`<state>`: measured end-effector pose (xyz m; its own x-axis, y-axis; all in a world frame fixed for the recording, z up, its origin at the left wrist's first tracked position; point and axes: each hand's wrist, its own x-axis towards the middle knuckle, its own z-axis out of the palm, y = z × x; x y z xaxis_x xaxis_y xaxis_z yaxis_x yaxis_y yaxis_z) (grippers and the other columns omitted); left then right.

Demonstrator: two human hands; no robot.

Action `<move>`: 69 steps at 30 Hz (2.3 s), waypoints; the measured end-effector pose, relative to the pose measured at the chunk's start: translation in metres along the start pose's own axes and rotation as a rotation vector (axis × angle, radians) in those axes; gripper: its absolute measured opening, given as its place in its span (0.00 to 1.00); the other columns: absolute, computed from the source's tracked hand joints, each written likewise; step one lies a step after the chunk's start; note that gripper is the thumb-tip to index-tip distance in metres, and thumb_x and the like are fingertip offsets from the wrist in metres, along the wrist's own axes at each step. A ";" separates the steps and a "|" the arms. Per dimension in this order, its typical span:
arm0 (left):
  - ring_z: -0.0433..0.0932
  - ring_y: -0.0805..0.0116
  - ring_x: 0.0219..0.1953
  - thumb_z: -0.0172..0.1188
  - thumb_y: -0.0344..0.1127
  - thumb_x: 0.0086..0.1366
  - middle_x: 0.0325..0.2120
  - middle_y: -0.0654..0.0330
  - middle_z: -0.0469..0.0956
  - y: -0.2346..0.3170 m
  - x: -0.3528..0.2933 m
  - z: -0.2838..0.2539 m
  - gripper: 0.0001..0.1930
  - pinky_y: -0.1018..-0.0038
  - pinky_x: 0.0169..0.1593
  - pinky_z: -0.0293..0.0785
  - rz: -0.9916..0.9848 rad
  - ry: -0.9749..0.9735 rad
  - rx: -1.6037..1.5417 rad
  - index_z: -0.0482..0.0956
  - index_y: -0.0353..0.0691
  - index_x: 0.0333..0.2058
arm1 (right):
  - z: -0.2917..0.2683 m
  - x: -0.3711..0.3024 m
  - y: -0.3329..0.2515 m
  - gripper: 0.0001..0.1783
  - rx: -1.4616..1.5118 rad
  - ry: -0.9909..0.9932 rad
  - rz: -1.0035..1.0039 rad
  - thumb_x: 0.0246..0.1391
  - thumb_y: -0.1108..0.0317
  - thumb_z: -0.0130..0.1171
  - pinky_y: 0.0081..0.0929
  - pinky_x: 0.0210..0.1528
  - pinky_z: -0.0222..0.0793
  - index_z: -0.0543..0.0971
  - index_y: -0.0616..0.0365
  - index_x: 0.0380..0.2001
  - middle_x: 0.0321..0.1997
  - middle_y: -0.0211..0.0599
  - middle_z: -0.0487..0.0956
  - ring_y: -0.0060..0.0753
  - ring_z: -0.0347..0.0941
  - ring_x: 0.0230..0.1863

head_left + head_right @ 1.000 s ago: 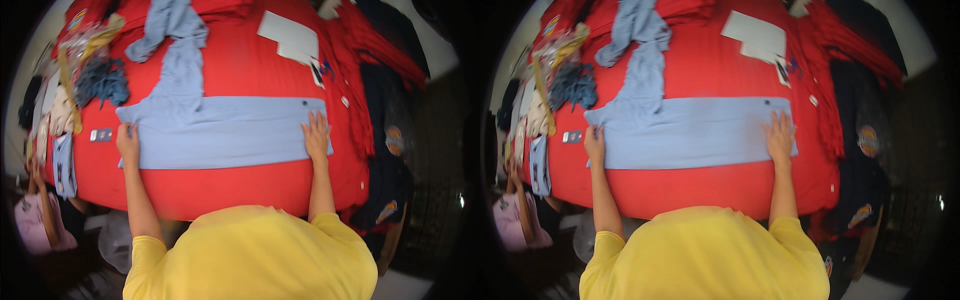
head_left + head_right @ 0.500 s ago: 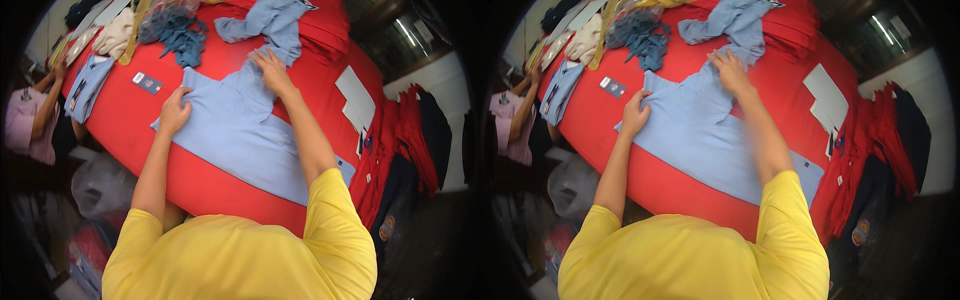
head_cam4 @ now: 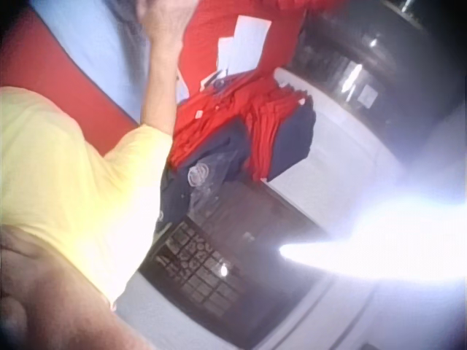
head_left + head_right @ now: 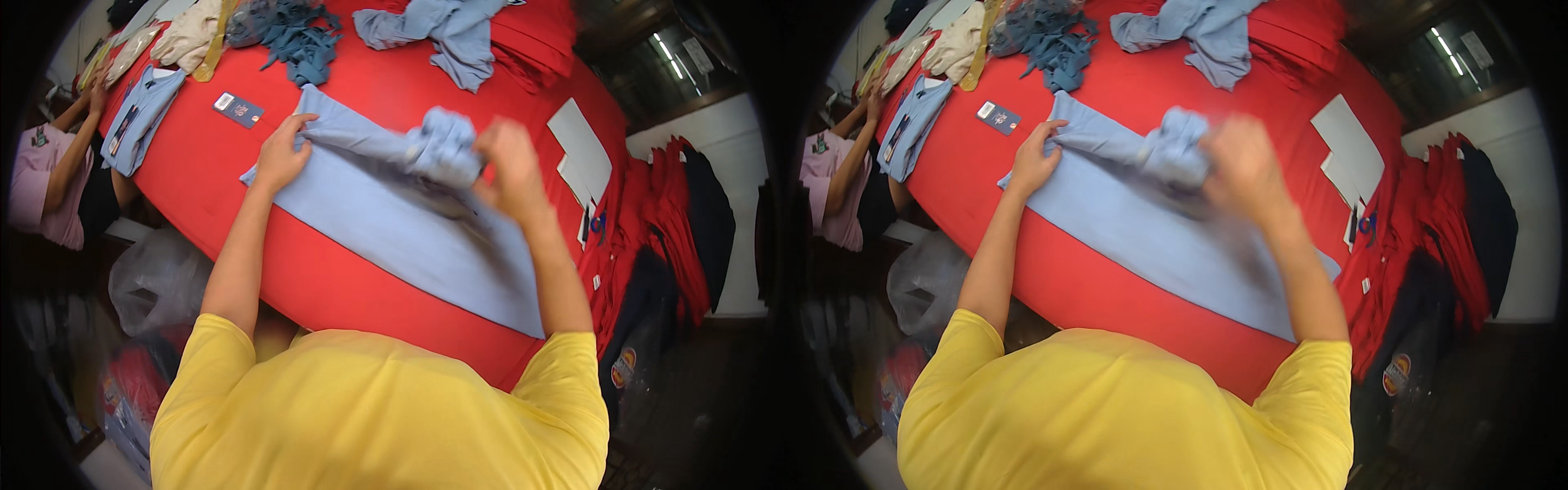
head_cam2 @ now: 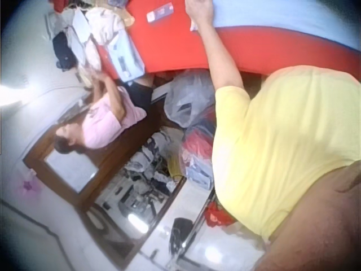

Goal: The person folds a light blue button-up shirt on a red table, using a cardboard template to guide the folds and placing a tag on the finished item.

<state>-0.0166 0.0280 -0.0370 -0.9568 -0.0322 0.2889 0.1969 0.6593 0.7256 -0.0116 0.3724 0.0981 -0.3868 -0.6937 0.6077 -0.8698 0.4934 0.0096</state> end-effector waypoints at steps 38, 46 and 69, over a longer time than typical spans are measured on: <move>0.51 0.47 0.67 0.56 0.54 0.61 0.67 0.54 0.53 0.164 -0.092 0.121 0.32 0.50 0.68 0.46 0.693 -0.459 0.338 0.64 0.52 0.62 | -0.100 -0.294 -0.151 0.28 -0.364 -0.023 1.980 0.46 0.54 0.67 0.45 0.43 0.70 0.74 0.64 0.43 0.38 0.53 0.80 0.56 0.76 0.42; 0.58 0.50 0.63 0.62 0.45 0.56 0.60 0.56 0.64 0.178 -0.100 0.105 0.28 0.52 0.64 0.53 0.755 -0.210 0.255 0.73 0.46 0.55 | -0.112 -0.292 -0.139 0.22 0.021 0.261 2.022 0.46 0.62 0.62 0.38 0.38 0.70 0.75 0.72 0.37 0.32 0.57 0.79 0.46 0.77 0.33; 0.74 0.55 0.40 0.57 0.25 0.59 0.45 0.51 0.75 0.147 -0.091 0.099 0.25 0.67 0.47 0.70 0.117 -0.345 -0.375 0.69 0.43 0.57 | -0.019 -0.137 -0.139 0.11 0.275 0.090 1.219 0.58 0.75 0.51 0.30 0.49 0.70 0.78 0.63 0.43 0.47 0.41 0.77 0.42 0.75 0.45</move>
<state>0.0779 0.2021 -0.0181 -0.9263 0.3168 0.2042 0.3089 0.3278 0.8928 0.1685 0.4090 0.0285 -0.9710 0.1807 0.1566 -0.0001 0.6547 -0.7559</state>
